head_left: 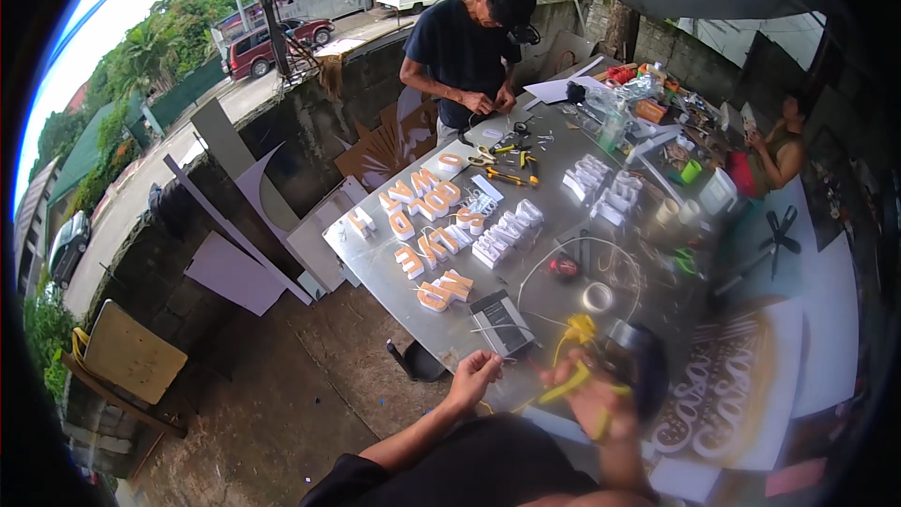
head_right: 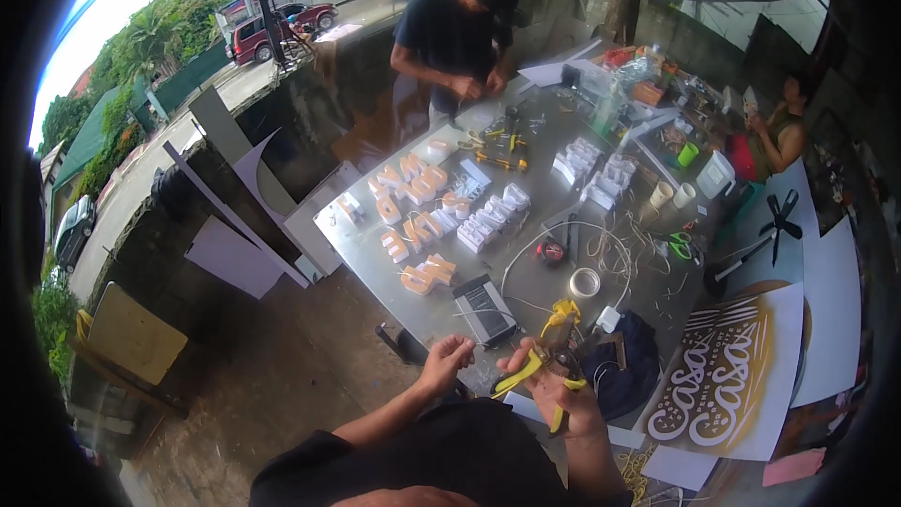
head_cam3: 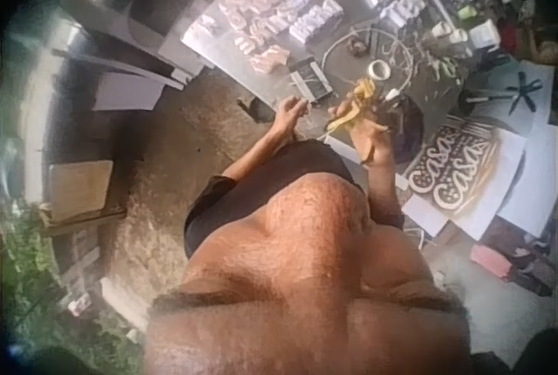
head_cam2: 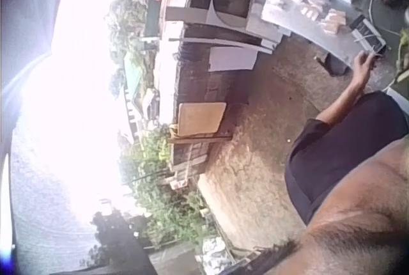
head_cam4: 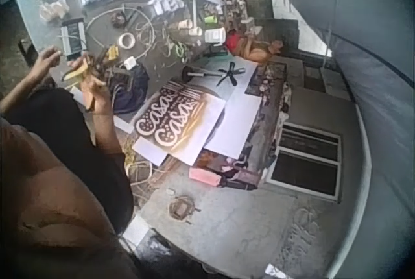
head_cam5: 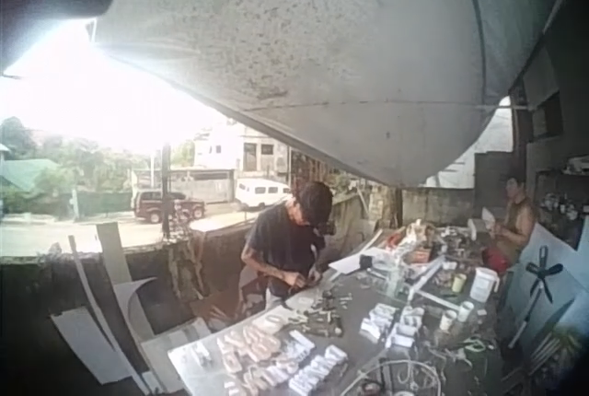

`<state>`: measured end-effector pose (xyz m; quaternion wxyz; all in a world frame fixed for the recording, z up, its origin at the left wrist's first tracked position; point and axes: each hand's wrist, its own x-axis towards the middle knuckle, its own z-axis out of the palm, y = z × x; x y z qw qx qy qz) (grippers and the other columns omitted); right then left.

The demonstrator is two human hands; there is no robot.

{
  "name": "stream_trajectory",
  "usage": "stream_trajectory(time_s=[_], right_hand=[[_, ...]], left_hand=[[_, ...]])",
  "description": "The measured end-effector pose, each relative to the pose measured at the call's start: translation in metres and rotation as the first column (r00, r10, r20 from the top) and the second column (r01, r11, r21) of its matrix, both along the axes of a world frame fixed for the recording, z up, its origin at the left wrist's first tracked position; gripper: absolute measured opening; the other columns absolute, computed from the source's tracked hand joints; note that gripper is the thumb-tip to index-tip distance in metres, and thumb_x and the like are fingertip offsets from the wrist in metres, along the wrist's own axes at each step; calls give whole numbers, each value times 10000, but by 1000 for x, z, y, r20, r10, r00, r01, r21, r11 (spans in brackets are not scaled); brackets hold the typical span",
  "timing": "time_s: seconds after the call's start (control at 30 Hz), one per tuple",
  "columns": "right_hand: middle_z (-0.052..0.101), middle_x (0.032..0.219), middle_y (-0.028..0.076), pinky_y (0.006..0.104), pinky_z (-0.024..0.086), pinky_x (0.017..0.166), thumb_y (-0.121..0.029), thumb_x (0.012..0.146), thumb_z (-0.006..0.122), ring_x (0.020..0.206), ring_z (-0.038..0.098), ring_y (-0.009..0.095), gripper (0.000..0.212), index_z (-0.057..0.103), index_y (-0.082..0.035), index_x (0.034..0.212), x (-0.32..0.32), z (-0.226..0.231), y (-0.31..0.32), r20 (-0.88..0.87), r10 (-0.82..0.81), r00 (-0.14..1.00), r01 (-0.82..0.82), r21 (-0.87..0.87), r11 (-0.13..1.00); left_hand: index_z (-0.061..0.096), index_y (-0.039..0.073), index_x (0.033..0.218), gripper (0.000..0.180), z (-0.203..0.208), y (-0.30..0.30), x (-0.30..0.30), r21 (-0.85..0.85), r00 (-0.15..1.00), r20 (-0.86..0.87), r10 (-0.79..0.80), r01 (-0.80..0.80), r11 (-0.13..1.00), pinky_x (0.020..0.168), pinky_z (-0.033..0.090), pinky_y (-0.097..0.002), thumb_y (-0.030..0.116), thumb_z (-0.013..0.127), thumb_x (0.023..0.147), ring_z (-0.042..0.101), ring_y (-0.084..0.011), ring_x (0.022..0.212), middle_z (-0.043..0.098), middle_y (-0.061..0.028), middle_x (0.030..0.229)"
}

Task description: Wiring and assembling components for a signage display.

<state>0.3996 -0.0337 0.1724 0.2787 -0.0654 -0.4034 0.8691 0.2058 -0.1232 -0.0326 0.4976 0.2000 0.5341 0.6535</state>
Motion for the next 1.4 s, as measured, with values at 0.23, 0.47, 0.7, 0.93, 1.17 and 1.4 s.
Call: stream_trajectory(time_s=[0.23, 0.47, 0.7, 0.93, 1.17, 1.4], right_hand=[[663, 1077, 29, 277, 479, 887, -211, 952, 748, 997, 622, 116, 447, 611, -42, 1342, 29, -120, -26, 715, -222, 663, 178, 137, 974], [662, 852, -17, 237, 474, 688, -244, 973, 728, 755, 618, 78, 209, 699, -51, 1046, 18, -143, -41, 744, -296, 599, 196, 222, 955], [705, 918, 24, 274, 487, 724, -384, 1002, 666, 798, 635, 108, 332, 702, -58, 1060, 27, -162, -32, 815, -169, 555, 81, 150, 985], [699, 1187, 56, 310, 464, 984, -472, 978, 690, 1112, 630, 157, 565, 615, -83, 1382, 46, -173, -35, 780, 33, 625, -97, 36, 995], [692, 1182, 10, 378, 479, 974, -419, 1028, 623, 1109, 635, 122, 452, 621, -161, 1400, 67, -188, -13, 711, 144, 688, 61, -254, 965], [674, 1114, -4, 230, 516, 816, -300, 967, 744, 948, 628, 66, 523, 566, -131, 1430, 101, -199, -11, 544, 329, 772, -155, -340, 928]], left_hand=[[705, 26, 957, 209, -1, 10, -12, -55, 1000, -6, 0, 0, 998, 610, 412, -224, 230, 712, 1002, 510, -52, 657, 654, 14, 774], [682, 29, 965, 160, -7, 27, -7, -31, 994, 55, -91, 93, 995, 550, 341, -226, 183, 716, 988, 448, -57, 611, 598, 16, 741], [678, 19, 921, 191, -16, 27, -6, -17, 992, 86, -97, 99, 995, 519, 279, -219, 190, 715, 997, 401, -22, 574, 569, 40, 703], [642, 16, 982, 163, -28, 17, -9, -94, 989, 44, -139, 143, 985, 494, 283, -215, 174, 673, 1006, 400, -34, 561, 527, 33, 688], [656, 45, 902, 172, -10, 23, 17, -61, 998, 29, -59, 60, 996, 497, 253, -219, 176, 702, 1004, 377, -25, 544, 543, 43, 678], [634, 62, 876, 182, -13, 19, 48, -83, 998, -32, -61, 58, 995, 485, 249, -220, 179, 702, 998, 374, -27, 530, 521, 42, 656]])
